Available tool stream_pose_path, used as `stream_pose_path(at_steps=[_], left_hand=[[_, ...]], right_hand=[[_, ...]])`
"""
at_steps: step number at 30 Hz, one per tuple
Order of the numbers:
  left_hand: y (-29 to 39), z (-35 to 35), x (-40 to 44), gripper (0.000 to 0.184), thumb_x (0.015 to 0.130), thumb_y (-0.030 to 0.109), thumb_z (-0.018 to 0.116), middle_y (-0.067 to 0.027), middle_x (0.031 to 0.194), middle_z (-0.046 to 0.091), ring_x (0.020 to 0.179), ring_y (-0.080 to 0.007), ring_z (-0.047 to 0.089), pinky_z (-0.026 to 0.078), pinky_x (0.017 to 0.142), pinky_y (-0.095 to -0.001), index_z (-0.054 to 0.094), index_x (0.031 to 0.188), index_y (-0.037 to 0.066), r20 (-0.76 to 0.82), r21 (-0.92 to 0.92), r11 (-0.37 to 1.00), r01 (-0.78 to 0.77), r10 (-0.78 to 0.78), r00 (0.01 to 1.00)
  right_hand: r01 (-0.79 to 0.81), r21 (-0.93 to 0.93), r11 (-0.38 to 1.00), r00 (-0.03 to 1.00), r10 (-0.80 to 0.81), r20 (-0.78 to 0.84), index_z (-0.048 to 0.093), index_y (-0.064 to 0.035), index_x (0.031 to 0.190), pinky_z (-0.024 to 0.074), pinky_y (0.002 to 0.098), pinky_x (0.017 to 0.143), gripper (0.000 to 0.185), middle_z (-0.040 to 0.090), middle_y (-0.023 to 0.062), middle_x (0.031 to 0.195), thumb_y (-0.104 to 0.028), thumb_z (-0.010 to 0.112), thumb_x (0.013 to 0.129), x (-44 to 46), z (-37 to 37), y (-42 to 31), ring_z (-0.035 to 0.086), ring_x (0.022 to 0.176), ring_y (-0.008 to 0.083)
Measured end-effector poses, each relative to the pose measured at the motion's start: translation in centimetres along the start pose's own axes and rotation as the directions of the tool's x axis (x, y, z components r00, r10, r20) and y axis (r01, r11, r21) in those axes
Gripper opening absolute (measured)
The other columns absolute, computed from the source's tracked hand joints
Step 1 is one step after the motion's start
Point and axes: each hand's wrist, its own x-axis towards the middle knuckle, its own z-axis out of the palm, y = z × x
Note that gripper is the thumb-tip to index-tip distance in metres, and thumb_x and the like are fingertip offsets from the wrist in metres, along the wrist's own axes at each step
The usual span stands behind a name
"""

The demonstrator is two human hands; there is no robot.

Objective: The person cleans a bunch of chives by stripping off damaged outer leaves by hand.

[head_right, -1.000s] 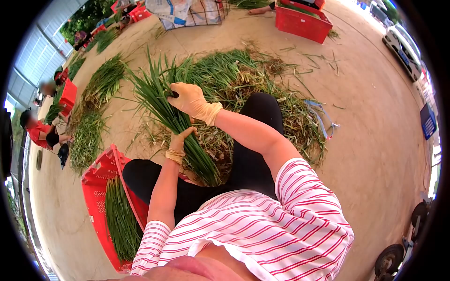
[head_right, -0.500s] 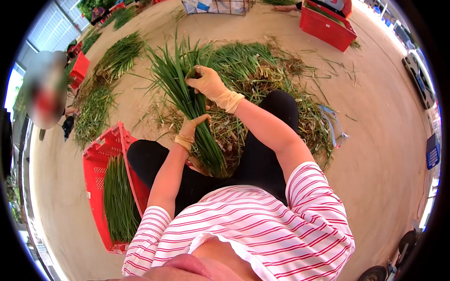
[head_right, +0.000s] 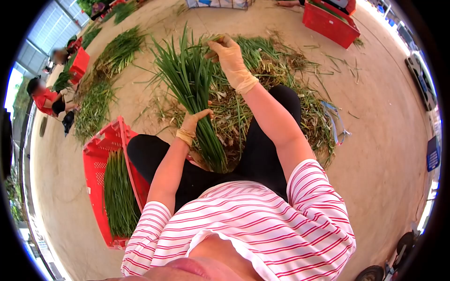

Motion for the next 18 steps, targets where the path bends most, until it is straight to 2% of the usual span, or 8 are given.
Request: stream_pose_path(at_steps=[3, 5, 6, 8, 9, 11, 14, 18], left_hand=[[-0.1, -0.4, 0.1, 0.035, 0.078, 0.01, 0.066, -0.0071, 0.076, 0.062, 0.067, -0.015, 0.059, 0.049, 0.059, -0.028, 0.055, 0.108, -0.001, 0.007, 0.006, 1.0, -0.031, 0.031, 1.0], [-0.1, -0.5, 0.3, 0.032, 0.078, 0.009, 0.066, -0.0072, 0.075, 0.061, 0.066, -0.0151, 0.058, 0.049, 0.057, -0.028, 0.056, 0.106, -0.001, -0.002, 0.014, 0.999, -0.047, 0.047, 0.999], [-0.2, -0.4, 0.4, 0.032, 0.078, 0.009, 0.066, -0.0072, 0.075, 0.061, 0.066, -0.0151, 0.058, 0.049, 0.057, -0.028, 0.056, 0.106, -0.001, 0.007, 0.016, 0.999, -0.047, 0.047, 0.999], [-0.4, -0.4, 0.5, 0.03, 0.078, 0.009, 0.065, -0.0072, 0.075, 0.061, 0.064, -0.0152, 0.058, 0.048, 0.055, -0.0281, 0.056, 0.105, -0.001, -0.015, 0.004, 0.999, -0.044, 0.044, 0.999], [-0.3, -0.4, 0.5, 0.03, 0.078, 0.009, 0.065, -0.0072, 0.075, 0.061, 0.064, -0.0152, 0.058, 0.048, 0.055, -0.0281, 0.056, 0.105, -0.001, -0.005, 0.008, 0.999, -0.046, 0.046, 0.999], [-0.1, -0.2, 0.4, 0.03, 0.078, 0.008, 0.065, -0.0072, 0.075, 0.061, 0.064, -0.0151, 0.058, 0.048, 0.055, -0.0281, 0.056, 0.106, -0.001, 0.004, 0.033, 0.999, -0.012, 0.012, 1.0], [-0.4, 0.0, 0.7, 0.031, 0.079, 0.009, 0.065, -0.0072, 0.075, 0.061, 0.064, -0.0148, 0.058, 0.049, 0.055, -0.0283, 0.056, 0.106, -0.001, 0.008, 0.064, 0.998, -0.011, 0.01, 1.0], [-0.9, 0.0, 0.8, 0.031, 0.079, 0.008, 0.065, -0.0072, 0.075, 0.061, 0.066, -0.0153, 0.059, 0.05, 0.056, -0.0286, 0.056, 0.107, -0.001, 0.037, 0.071, 0.997, -0.026, 0.023, 0.999]], right_hand=[[0.165, 0.027, 0.986, 0.946, -0.15, -0.288, 0.06, -0.0036, 0.093, 0.0446, 0.0237, 0.061, 0.016, 0.064, 0.0051, 0.093, -0.017, 0.057, 0.086, 2.0, -3.5, -1.3, 0.06, 0.07, 0.0126], [-0.026, -0.312, 0.95, 0.952, -0.072, -0.298, 0.06, -0.002, 0.097, 0.0438, 0.0247, 0.063, 0.019, 0.064, 0.0055, 0.093, -0.016, 0.057, 0.085, 3.7, -6.9, -0.7, 0.058, 0.071, 0.0129], [-0.023, -0.313, 0.949, 0.949, -0.078, -0.304, 0.06, -0.002, 0.097, 0.0438, 0.0247, 0.063, 0.019, 0.064, 0.0055, 0.093, -0.016, 0.057, 0.085, 3.4, -7.0, -0.5, 0.058, 0.071, 0.0129], [0.086, -0.638, 0.765, 0.965, -0.224, -0.139, 0.061, -0.0012, 0.098, 0.0432, 0.0253, 0.067, 0.02, 0.063, 0.0044, 0.088, -0.017, 0.058, 0.085, 2.7, -5.9, 0.2, 0.056, 0.073, 0.0127], [0.233, -0.556, 0.798, 0.932, -0.347, -0.106, 0.062, -0.0014, 0.094, 0.0432, 0.023, 0.067, 0.018, 0.061, 0.0022, 0.082, -0.015, 0.061, 0.083, 3.0, -5.3, 1.8, 0.054, 0.073, 0.0101], [0.1, -0.2, 0.975, 0.995, -0.093, 0.044, 0.064, -0.0015, 0.094, 0.0436, 0.0216, 0.066, 0.017, 0.059, 0.0005, 0.08, -0.012, 0.065, 0.08, 1.2, -2.9, 0.7, 0.051, 0.072, 0.0076], [0.114, -0.402, 0.908, 0.983, -0.046, 0.177, 0.063, -0.0012, 0.101, 0.0437, 0.0207, 0.066, 0.025, 0.06, 0.0004, 0.082, -0.011, 0.067, 0.079, -0.4, -0.6, 0.2, 0.051, 0.073, 0.0062], [0.174, -0.656, 0.734, 0.976, -0.042, 0.212, 0.061, -0.0004, 0.107, 0.0461, 0.0289, 0.074, 0.046, 0.065, 0.0119, 0.09, -0.029, 0.072, 0.072, -0.5, -0.2, 1.6, 0.06, 0.08, 0.0195]])
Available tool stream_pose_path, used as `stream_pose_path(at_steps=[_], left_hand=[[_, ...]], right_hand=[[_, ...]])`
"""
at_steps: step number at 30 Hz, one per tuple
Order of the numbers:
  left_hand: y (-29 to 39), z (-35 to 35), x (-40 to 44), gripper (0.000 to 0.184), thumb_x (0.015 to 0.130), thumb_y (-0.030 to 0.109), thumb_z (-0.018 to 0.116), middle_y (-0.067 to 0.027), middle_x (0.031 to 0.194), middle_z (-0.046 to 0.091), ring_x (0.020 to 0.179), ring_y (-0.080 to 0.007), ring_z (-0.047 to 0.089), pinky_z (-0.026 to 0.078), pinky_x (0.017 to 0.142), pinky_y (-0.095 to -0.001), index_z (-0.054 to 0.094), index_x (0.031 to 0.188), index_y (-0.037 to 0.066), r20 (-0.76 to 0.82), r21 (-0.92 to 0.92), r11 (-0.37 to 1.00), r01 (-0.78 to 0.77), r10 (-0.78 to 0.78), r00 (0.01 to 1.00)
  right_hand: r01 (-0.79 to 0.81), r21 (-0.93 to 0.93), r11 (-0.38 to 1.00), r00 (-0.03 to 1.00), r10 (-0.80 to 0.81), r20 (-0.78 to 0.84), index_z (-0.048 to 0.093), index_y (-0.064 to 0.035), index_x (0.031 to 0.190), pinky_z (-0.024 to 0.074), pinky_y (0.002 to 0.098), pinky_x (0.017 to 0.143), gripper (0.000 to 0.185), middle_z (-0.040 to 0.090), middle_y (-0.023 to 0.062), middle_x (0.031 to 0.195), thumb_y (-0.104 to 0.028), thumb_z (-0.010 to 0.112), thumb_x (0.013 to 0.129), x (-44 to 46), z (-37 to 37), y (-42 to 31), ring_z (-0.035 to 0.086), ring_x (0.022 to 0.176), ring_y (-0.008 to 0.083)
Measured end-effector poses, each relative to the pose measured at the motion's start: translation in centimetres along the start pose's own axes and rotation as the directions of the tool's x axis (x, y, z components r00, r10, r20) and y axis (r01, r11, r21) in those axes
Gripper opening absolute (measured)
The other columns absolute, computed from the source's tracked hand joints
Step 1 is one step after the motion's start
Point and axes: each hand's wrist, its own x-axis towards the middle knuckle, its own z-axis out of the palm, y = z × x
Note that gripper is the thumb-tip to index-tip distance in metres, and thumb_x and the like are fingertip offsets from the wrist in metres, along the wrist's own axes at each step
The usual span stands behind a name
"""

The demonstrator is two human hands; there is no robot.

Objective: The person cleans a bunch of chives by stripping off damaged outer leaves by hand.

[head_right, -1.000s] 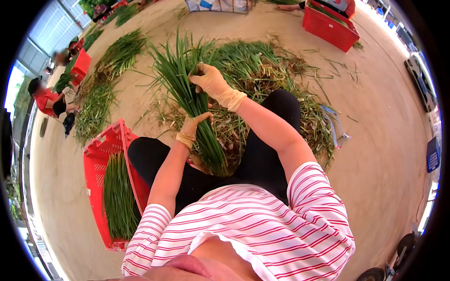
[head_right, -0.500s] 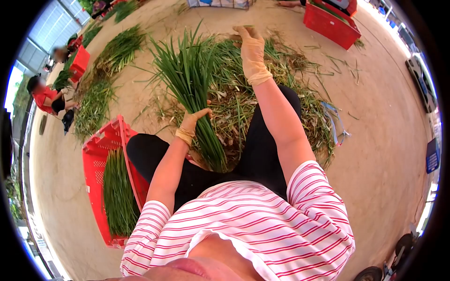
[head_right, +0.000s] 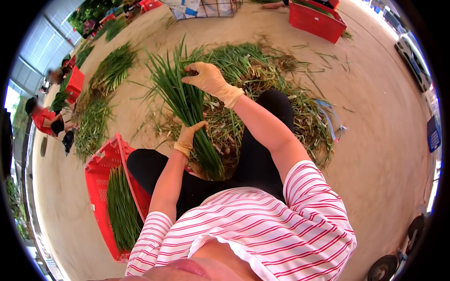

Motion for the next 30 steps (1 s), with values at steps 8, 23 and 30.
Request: stream_pose_path(at_steps=[8, 23, 30], left_hand=[[0.0, 0.5, -0.1, 0.029, 0.079, 0.005, 0.064, -0.0083, 0.073, 0.061, 0.061, -0.0166, 0.059, 0.049, 0.053, -0.0286, 0.055, 0.105, -0.002, -0.022, -0.014, 0.999, 0.037, -0.037, 0.999], [0.3, 0.8, -0.3, 0.028, 0.08, 0.007, 0.063, -0.0086, 0.071, 0.061, 0.059, -0.0154, 0.057, 0.048, 0.049, -0.0277, 0.055, 0.106, -0.001, -0.029, -0.03, 0.999, 0.041, -0.042, 0.999], [-0.3, 0.5, 0.0, 0.028, 0.08, 0.005, 0.063, -0.0093, 0.071, 0.061, 0.059, -0.0166, 0.058, 0.049, 0.049, -0.0285, 0.055, 0.105, -0.001, -0.062, -0.041, 0.999, 0.009, -0.011, 0.998]], right_hand=[[-0.199, 0.246, 0.949, 0.979, 0.183, 0.088, 0.06, 0.0054, 0.091, 0.0432, 0.0245, 0.06, 0.028, 0.059, 0.0043, 0.079, -0.018, 0.069, 0.078, -0.1, 0.4, -0.1, 0.051, 0.065, 0.0095], [-0.276, 0.515, 0.812, 0.96, 0.206, 0.19, 0.054, -0.0014, 0.077, 0.0381, 0.0204, 0.049, 0.02, 0.052, -0.0004, 0.068, -0.015, 0.069, 0.079, -0.2, 0.3, -0.3, 0.049, 0.052, 0.0068], [-0.283, 0.536, 0.796, 0.958, 0.21, 0.195, 0.056, 0.0043, 0.087, 0.0397, 0.0226, 0.049, 0.026, 0.055, 0.003, 0.074, -0.016, 0.07, 0.078, -0.3, 0.3, -0.1, 0.05, 0.053, 0.0077]])
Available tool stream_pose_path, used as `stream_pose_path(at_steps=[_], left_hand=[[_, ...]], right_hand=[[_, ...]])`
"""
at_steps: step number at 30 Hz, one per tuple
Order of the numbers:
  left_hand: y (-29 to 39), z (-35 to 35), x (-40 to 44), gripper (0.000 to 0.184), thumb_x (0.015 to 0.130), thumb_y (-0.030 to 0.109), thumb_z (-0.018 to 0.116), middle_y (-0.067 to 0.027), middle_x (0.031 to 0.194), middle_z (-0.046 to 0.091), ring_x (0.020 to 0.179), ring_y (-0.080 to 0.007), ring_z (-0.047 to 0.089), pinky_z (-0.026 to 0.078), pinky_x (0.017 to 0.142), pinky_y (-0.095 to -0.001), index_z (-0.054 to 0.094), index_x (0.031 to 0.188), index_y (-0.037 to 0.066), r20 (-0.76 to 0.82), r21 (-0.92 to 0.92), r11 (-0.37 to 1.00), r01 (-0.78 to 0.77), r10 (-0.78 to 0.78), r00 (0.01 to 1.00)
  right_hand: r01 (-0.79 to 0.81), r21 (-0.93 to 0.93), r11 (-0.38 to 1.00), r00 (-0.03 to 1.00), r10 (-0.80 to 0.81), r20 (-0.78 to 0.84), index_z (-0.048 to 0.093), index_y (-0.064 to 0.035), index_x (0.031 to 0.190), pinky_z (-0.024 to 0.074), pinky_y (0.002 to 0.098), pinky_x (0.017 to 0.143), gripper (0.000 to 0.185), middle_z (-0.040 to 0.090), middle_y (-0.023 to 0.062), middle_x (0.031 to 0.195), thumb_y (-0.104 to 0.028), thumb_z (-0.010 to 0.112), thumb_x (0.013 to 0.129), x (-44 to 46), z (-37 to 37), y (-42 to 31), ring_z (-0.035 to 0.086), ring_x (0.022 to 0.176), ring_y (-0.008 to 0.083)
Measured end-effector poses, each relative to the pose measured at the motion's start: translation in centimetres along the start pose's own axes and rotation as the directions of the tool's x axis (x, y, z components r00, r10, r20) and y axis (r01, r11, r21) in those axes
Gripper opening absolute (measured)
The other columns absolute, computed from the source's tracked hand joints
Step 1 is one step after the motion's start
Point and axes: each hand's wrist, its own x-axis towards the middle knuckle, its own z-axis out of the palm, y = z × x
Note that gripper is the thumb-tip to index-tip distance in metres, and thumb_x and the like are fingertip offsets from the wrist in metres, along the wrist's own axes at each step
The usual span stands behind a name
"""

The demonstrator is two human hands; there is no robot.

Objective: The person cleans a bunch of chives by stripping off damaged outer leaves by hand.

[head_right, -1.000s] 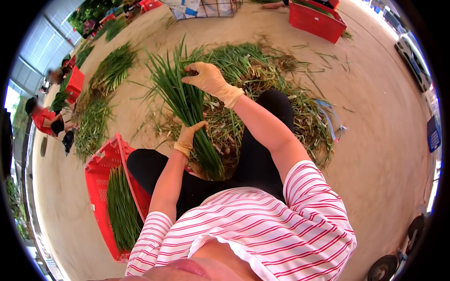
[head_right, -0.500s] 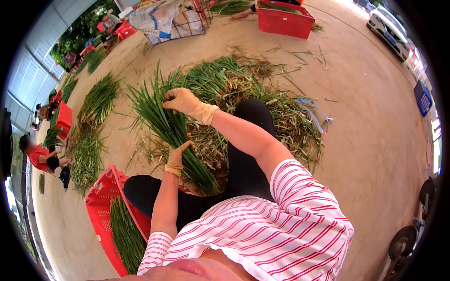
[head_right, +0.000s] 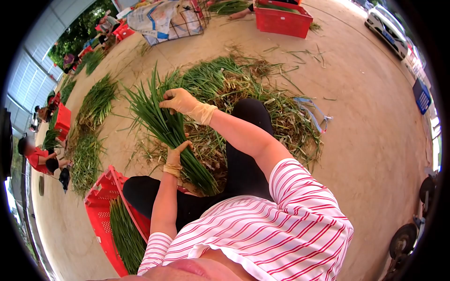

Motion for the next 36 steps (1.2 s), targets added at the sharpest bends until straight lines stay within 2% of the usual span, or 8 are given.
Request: stream_pose_path(at_steps=[8, 10, 17, 21, 25, 31, 33, 36], left_hand=[[0.6, 0.3, -0.4, 0.029, 0.079, 0.006, 0.064, -0.0091, 0.071, 0.061, 0.06, -0.0168, 0.058, 0.049, 0.049, -0.0282, 0.055, 0.105, -0.002, 0.004, -0.048, 0.997, 0.053, -0.053, 0.999], [0.9, 0.2, -0.4, 0.028, 0.078, 0.004, 0.066, -0.0115, 0.083, 0.061, 0.065, -0.0208, 0.059, 0.049, 0.053, -0.032, 0.055, 0.102, -0.006, 0.014, -0.04, 0.995, 0.095, -0.094, 0.995], [1.1, 0.5, -0.6, 0.03, 0.077, 0.006, 0.065, -0.0083, 0.072, 0.061, 0.061, -0.0162, 0.059, 0.05, 0.052, -0.0283, 0.056, 0.105, -0.001, -0.002, -0.019, 0.997, 0.073, -0.073, 0.997], [0.6, -0.1, -0.5, 0.03, 0.077, 0.007, 0.066, -0.0077, 0.076, 0.062, 0.064, -0.0155, 0.059, 0.051, 0.055, -0.0284, 0.056, 0.105, -0.001, 0.001, 0.009, 0.999, 0.034, -0.034, 0.999], [0.8, -0.2, -0.3, 0.033, 0.078, 0.008, 0.065, -0.0075, 0.078, 0.062, 0.068, -0.015, 0.06, 0.051, 0.059, -0.0278, 0.056, 0.109, -0.001, 0.046, 0.011, 0.999, 0.032, -0.033, 0.998], [0.5, -0.5, -0.2, 0.033, 0.079, 0.008, 0.064, -0.0074, 0.078, 0.062, 0.07, -0.0154, 0.06, 0.05, 0.064, -0.0285, 0.055, 0.109, -0.001, 0.052, 0.007, 0.999, 0.043, -0.044, 0.998], [0.5, -0.5, -0.2, 0.033, 0.079, 0.008, 0.064, -0.0075, 0.078, 0.062, 0.07, -0.0157, 0.059, 0.05, 0.063, -0.0285, 0.056, 0.109, -0.002, 0.048, 0.007, 0.999, 0.043, -0.043, 0.998], [0.6, -0.4, -0.1, 0.031, 0.079, 0.007, 0.064, -0.0076, 0.077, 0.062, 0.069, -0.0161, 0.059, 0.049, 0.062, -0.0286, 0.056, 0.107, -0.002, 0.047, 0.011, 0.999, 0.042, -0.043, 0.998]], right_hand=[[-0.029, 0.018, 0.999, 0.999, 0.028, 0.03, 0.058, -0.0009, 0.087, 0.04, 0.021, 0.05, 0.018, 0.056, 0.0015, 0.071, -0.014, 0.068, 0.079, -0.4, 0.1, -0.7, 0.05, 0.057, 0.0074], [-0.016, 0.016, 1.0, 1.0, 0.016, 0.005, 0.058, -0.001, 0.086, 0.0398, 0.0212, 0.05, 0.018, 0.056, 0.0013, 0.07, -0.015, 0.068, 0.08, -0.2, 0.2, -0.4, 0.05, 0.057, 0.0073], [0.065, -0.01, 0.998, 0.998, -0.065, -0.015, 0.059, -0.0018, 0.086, 0.0381, 0.0208, 0.049, 0.017, 0.057, 0.0004, 0.07, -0.016, 0.066, 0.081, -0.1, 0.2, 0.0, 0.05, 0.053, 0.0074], [-0.036, 0.08, 0.996, 0.998, 0.041, -0.057, 0.055, -0.0011, 0.088, 0.0381, 0.0212, 0.046, 0.012, 0.058, 0.0034, 0.069, -0.011, 0.06, 0.084, -1.5, 0.9, -1.5, 0.05, 0.051, 0.0078], [-0.026, 0.075, 0.997, 0.997, 0.031, -0.066, 0.055, -0.005, 0.088, 0.0379, 0.0206, 0.044, 0.011, 0.064, 0.0033, 0.075, -0.016, 0.057, 0.087, -0.6, 0.8, 0.1, 0.051, 0.048, 0.0073], [0.057, 0.209, 0.976, 0.998, -0.048, -0.048, 0.06, -0.0029, 0.098, 0.0437, 0.0191, 0.052, 0.02, 0.065, 0.0058, 0.09, -0.02, 0.057, 0.088, -0.5, 0.3, -0.6, 0.062, 0.063, 0.0097], [0.06, 0.244, 0.968, 0.996, -0.042, -0.078, 0.064, -0.0038, 0.095, 0.0412, 0.0187, 0.049, 0.02, 0.064, 0.0034, 0.08, -0.021, 0.057, 0.089, -0.5, 0.2, -0.7, 0.058, 0.057, 0.0082], [0.038, 0.027, 0.999, 0.989, -0.033, -0.142, 0.067, -0.0057, 0.089, 0.0332, 0.0206, 0.043, 0.021, 0.052, -0.0021, 0.054, -0.022, 0.055, 0.09, -0.9, -0.2, -1.4, 0.042, 0.045, 0.0062]])
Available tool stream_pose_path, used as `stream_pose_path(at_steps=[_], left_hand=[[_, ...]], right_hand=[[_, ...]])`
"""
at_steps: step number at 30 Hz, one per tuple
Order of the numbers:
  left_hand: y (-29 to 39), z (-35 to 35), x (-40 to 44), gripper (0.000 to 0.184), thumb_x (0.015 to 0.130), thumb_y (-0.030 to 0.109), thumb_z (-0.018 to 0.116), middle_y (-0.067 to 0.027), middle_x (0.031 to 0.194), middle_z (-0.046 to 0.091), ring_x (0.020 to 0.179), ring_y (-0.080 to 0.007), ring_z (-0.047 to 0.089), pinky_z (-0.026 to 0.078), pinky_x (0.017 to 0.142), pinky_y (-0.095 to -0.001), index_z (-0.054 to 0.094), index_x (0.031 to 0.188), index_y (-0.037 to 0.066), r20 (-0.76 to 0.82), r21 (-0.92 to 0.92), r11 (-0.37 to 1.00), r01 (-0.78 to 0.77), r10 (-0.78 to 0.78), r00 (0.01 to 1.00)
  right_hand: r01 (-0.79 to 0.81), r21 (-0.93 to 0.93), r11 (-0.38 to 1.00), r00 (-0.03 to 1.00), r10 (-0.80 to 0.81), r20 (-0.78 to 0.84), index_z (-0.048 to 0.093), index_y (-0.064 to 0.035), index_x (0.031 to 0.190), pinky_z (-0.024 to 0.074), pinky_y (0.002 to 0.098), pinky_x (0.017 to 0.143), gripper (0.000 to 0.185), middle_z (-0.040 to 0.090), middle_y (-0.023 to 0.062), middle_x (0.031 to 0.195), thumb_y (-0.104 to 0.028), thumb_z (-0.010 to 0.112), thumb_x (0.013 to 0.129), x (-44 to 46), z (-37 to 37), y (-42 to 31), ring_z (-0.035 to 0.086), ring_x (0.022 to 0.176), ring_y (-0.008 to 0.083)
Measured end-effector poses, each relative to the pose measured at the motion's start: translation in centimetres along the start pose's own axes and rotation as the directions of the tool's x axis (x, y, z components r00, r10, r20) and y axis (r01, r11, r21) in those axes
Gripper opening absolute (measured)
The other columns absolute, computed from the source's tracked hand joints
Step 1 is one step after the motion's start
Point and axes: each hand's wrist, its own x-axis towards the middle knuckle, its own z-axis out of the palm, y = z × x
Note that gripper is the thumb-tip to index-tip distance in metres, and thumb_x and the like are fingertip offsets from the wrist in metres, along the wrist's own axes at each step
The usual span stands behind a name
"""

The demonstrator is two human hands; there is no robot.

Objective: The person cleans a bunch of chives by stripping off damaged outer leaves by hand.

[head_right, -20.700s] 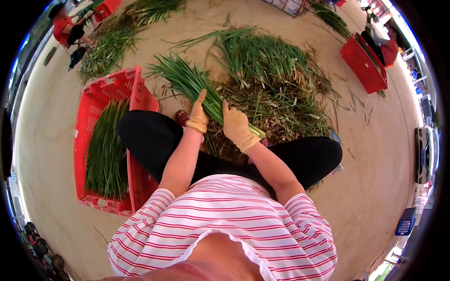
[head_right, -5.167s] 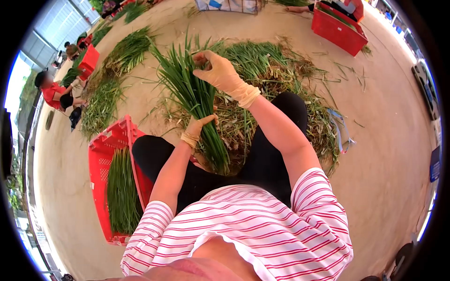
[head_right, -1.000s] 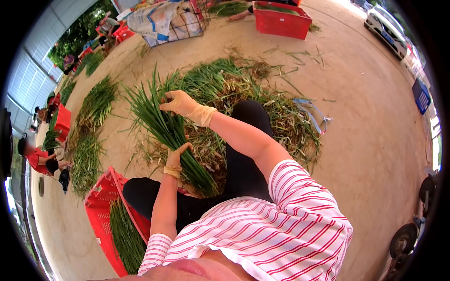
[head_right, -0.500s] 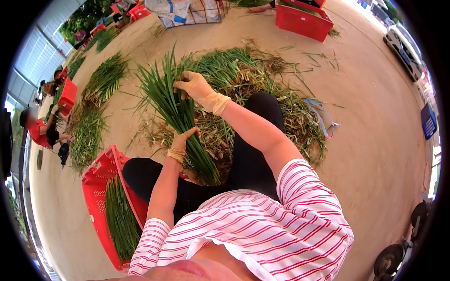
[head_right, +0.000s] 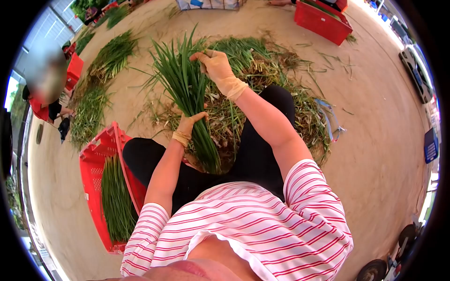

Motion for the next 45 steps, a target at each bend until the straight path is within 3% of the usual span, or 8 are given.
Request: stream_pose_path(at_steps=[5, 7, 10, 12, 23, 27, 33, 45], left_hand=[[-0.3, -0.2, 0.4, 0.029, 0.079, 0.006, 0.064, -0.008, 0.076, 0.062, 0.067, -0.0165, 0.06, 0.05, 0.061, -0.0298, 0.057, 0.106, -0.002, 0.004, -0.057, 0.995, -0.079, 0.079, 0.997], [-0.5, -0.7, 0.6, 0.028, 0.079, 0.005, 0.064, -0.0081, 0.076, 0.062, 0.067, -0.0167, 0.06, 0.051, 0.061, -0.0302, 0.057, 0.105, -0.002, -0.031, -0.037, 0.998, -0.058, 0.057, 0.998], [-0.7, -1.1, 0.8, 0.028, 0.079, 0.006, 0.064, -0.0082, 0.077, 0.062, 0.067, -0.0171, 0.061, 0.051, 0.06, -0.0298, 0.057, 0.105, -0.001, -0.051, -0.044, 0.997, -0.068, 0.066, 0.997], [-0.7, -1.2, 1.0, 0.029, 0.079, 0.007, 0.064, -0.0082, 0.077, 0.062, 0.067, -0.0171, 0.061, 0.051, 0.06, -0.0298, 0.057, 0.106, -0.001, -0.047, -0.05, 0.998, -0.046, 0.044, 0.998], [-0.1, -0.5, 0.3, 0.032, 0.077, 0.007, 0.066, -0.0076, 0.079, 0.062, 0.068, -0.0166, 0.06, 0.051, 0.059, -0.0302, 0.057, 0.107, 0.0, -0.031, -0.049, 0.998, -0.041, 0.04, 0.999], [-0.2, -0.8, 0.6, 0.03, 0.078, 0.008, 0.066, -0.0073, 0.078, 0.063, 0.068, -0.0162, 0.06, 0.051, 0.06, -0.0299, 0.058, 0.106, 0.0, -0.037, -0.031, 0.997, -0.069, 0.068, 0.997], [-0.2, -0.8, 0.4, 0.03, 0.078, 0.01, 0.066, -0.0073, 0.076, 0.062, 0.066, -0.0164, 0.06, 0.051, 0.059, -0.0296, 0.058, 0.106, 0.0, -0.072, -0.004, 0.999, -0.031, 0.031, 0.997], [-0.7, -0.1, 0.5, 0.03, 0.077, 0.008, 0.067, -0.0089, 0.078, 0.063, 0.066, -0.0167, 0.06, 0.05, 0.06, -0.0293, 0.057, 0.103, -0.003, 0.002, 0.016, 0.999, -0.041, 0.041, 0.999]], right_hand=[[0.038, -0.466, 0.884, 0.96, -0.162, -0.23, 0.066, -0.0056, 0.095, 0.042, 0.0262, 0.051, 0.022, 0.061, 0.0039, 0.063, -0.022, 0.053, 0.09, 2.5, -3.7, -0.1, 0.054, 0.054, 0.0128], [-0.036, -0.999, 0.026, 0.625, -0.779, -0.043, 0.065, -0.0077, 0.102, 0.045, 0.0395, 0.078, 0.024, 0.066, 0.0111, 0.087, -0.022, 0.055, 0.085, 3.5, -5.4, 1.0, 0.061, 0.088, 0.0286], [-0.02, -0.996, -0.09, 0.536, -0.841, 0.065, 0.064, -0.0071, 0.101, 0.0466, 0.0359, 0.076, 0.023, 0.066, 0.0111, 0.089, -0.021, 0.058, 0.084, 2.4, -4.5, 0.2, 0.062, 0.085, 0.0261], [0.345, -0.786, 0.513, 0.935, -0.264, 0.238, 0.064, -0.0067, 0.1, 0.0479, 0.0338, 0.072, 0.022, 0.065, 0.0107, 0.089, -0.02, 0.059, 0.083, 0.4, -2.2, -1.0, 0.063, 0.081, 0.0243], [0.465, -0.856, 0.226, 0.884, -0.17, 0.435, 0.063, -0.0117, 0.096, 0.048, 0.0383, 0.068, 0.024, 0.065, 0.0085, 0.084, -0.027, 0.059, 0.079, -0.7, 2.2, 3.5, 0.062, 0.079, 0.0279], [0.216, -0.266, 0.94, 0.966, -0.246, -0.084, 0.063, -0.0034, 0.083, 0.0434, 0.0303, 0.055, 0.03, 0.061, 0.01, 0.07, -0.031, 0.054, 0.087, 1.2, 1.4, 4.0, 0.056, 0.058, 0.015], [-0.111, -0.819, 0.562, 0.994, 0.046, -0.103, 0.064, -0.0037, 0.082, 0.0413, 0.0267, 0.053, 0.026, 0.058, 0.0031, 0.062, -0.03, 0.063, 0.084, 0.6, -2.5, -2.3, 0.05, 0.055, 0.0072], [0.397, -0.769, 0.501, 0.917, -0.251, 0.309, 0.061, -0.0101, 0.104, 0.0478, 0.0331, 0.069, 0.028, 0.064, 0.0085, 0.085, -0.023, 0.06, 0.079, -0.2, 1.8, 2.0, 0.061, 0.077, 0.0249]])
